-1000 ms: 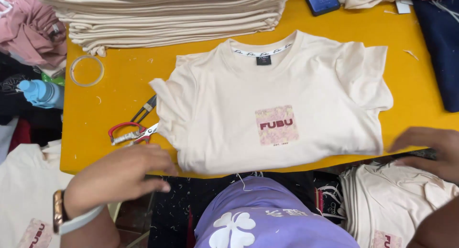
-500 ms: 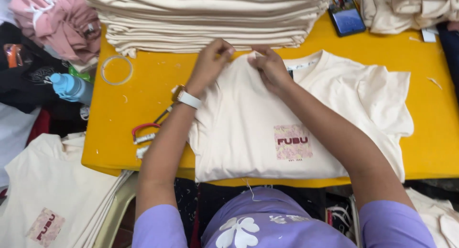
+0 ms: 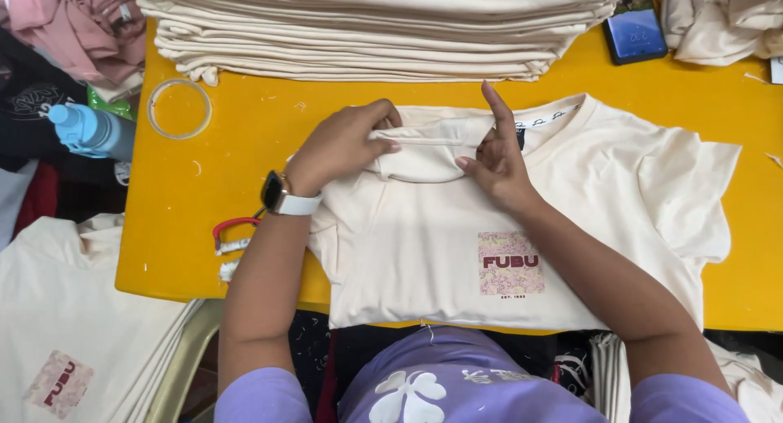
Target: Trimming excess threads from the necklines of t-shirts using scissors and then folding them.
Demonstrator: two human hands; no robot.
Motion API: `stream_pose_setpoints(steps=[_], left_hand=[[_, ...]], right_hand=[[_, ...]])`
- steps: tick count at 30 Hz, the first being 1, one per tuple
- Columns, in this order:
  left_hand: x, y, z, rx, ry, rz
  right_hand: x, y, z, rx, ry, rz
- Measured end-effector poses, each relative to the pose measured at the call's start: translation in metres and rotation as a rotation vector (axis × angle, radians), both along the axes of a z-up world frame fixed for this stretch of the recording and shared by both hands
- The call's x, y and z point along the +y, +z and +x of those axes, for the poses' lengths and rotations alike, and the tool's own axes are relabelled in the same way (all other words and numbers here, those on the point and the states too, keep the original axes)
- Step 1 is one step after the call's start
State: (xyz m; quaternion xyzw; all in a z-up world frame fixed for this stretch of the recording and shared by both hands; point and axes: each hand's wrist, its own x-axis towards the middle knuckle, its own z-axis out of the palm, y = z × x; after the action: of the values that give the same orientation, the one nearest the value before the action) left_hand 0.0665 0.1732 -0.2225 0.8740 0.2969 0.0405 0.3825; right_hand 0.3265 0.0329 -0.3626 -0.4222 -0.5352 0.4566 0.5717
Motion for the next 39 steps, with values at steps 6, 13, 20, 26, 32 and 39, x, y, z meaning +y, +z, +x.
stream_pose_setpoints(steps=[6, 13, 20, 26, 32, 39], left_hand=[[0.014, -0.009, -0.01, -0.078, 0.05, -0.114], [0.024, -0.015, -0.018, -0.112, 0.038, -0.2], [0.028, -0.018, -0.022, -0.162, 0.038, -0.198], [0.03, -0.033, -0.017, -0.002, 0.179, 0.009], [0.04, -0.053, -0.019, -0.048, 0.187, -0.072], [0.039, -0.053, -0.018, -0.085, 0.091, -0.17]], right_hand=[[-0.001, 0.001, -0.001, 0.037, 0.019, -0.015], [0.0, 0.001, 0.0, 0.089, 0.027, -0.024], [0.001, 0.011, -0.008, 0.103, -0.013, -0.055], [0.002, 0.039, -0.015, -0.147, -0.217, -0.021], [-0.188, 0.135, -0.033, -1.177, -0.022, 0.044], [-0.257, 0.193, -0.08, -1.829, 0.136, -0.384]])
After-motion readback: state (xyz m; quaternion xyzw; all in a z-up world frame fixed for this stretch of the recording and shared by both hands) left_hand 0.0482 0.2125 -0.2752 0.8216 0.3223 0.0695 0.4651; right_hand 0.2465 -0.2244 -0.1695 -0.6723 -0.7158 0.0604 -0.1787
